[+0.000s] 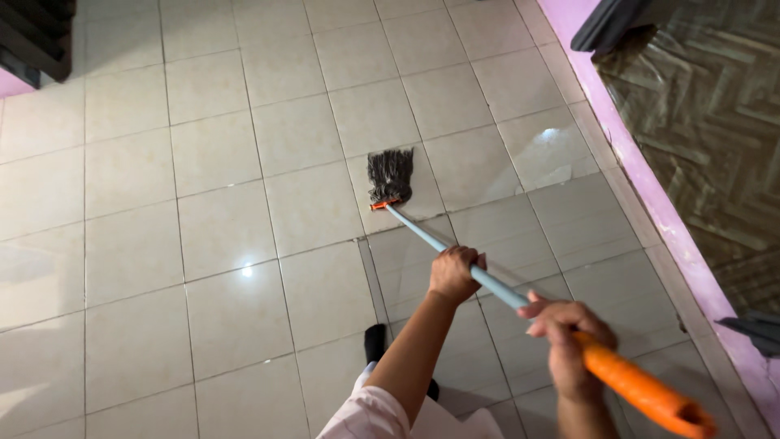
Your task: The person uses a mop to wipe a tiled floor, moving the mop head in a back-and-forth motion across various sections of the tile.
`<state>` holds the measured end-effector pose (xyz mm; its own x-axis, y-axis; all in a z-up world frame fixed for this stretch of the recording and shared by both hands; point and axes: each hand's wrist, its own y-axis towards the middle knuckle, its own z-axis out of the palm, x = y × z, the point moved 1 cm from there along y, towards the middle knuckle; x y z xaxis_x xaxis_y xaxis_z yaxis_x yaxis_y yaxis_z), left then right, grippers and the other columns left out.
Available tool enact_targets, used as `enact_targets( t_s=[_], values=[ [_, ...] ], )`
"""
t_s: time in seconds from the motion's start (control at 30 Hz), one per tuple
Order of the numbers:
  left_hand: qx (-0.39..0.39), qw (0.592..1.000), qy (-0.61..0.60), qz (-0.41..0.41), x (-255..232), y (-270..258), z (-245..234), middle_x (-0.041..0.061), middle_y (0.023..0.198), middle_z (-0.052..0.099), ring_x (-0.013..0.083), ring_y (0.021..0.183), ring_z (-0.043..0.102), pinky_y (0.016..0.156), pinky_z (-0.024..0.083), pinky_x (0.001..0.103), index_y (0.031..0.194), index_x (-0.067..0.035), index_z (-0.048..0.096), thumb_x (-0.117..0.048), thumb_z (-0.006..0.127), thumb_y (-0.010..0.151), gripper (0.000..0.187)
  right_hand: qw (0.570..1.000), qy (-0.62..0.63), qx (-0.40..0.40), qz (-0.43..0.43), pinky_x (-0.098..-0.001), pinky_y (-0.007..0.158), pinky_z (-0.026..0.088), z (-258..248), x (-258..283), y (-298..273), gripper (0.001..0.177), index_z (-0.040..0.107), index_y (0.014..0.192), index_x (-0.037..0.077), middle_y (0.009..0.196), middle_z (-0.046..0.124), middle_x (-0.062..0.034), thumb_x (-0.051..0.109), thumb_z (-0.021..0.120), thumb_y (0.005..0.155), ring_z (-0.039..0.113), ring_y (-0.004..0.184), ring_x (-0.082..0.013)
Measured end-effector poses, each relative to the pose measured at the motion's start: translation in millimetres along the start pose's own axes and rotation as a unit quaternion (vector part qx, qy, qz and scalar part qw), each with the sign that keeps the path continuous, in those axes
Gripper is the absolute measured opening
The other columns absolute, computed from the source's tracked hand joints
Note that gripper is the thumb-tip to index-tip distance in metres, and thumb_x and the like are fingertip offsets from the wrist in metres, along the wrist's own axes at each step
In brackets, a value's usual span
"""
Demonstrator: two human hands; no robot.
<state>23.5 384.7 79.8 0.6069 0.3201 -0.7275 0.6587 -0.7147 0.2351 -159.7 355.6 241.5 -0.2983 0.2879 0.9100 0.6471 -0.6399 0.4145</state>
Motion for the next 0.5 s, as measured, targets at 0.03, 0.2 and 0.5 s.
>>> enact_targets(
  t_s=[0.03, 0.2, 0.5],
  values=[
    [-0.013, 1.0, 0.002, 0.0, 10, 2, -3, 0.008, 0.082, 0.07, 0.0316, 0.085, 0.068, 0.08, 0.056, 0.046, 0.075, -0.01, 0.066, -0.027, 0.062, 0.093, 0.025, 1.0, -0.017, -0.002, 0.016, -0.0508, 0.123, 0.049, 4, -7, 3, 0.019, 0.06, 0.091, 0.005, 0.079, 0.067, -0.008, 0.011, 0.052, 0.108, 0.074, 0.09, -0.0204],
    [0.022, 0.998, 0.022, -0.05, 79, 27, -18, 0.008, 0.085, 0.071, 0.0332, 0.089, 0.067, 0.078, 0.057, 0.047, 0.075, -0.011, 0.068, -0.027, 0.064, 0.088, 0.02, 0.996, -0.07, 0.04, 0.029, -0.0462, 0.116, 0.048, 61, -31, 19, 0.014, 0.063, 0.094, 0.001, 0.089, 0.074, -0.0117, 0.008, 0.053, 0.101, 0.072, 0.091, -0.0188],
    [0.002, 0.993, 0.049, -0.107, 208, 123, -91, 0.01, 0.094, 0.07, 0.0345, 0.092, 0.068, 0.079, 0.056, 0.048, 0.082, -0.011, 0.068, -0.03, 0.065, 0.09, 0.021, 0.995, -0.045, 0.088, 0.031, -0.0436, 0.121, 0.042, 191, -105, 106, 0.011, 0.065, 0.102, 0.0, 0.091, 0.076, -0.0118, 0.007, 0.058, 0.099, 0.07, 0.084, -0.0145]
  ],
)
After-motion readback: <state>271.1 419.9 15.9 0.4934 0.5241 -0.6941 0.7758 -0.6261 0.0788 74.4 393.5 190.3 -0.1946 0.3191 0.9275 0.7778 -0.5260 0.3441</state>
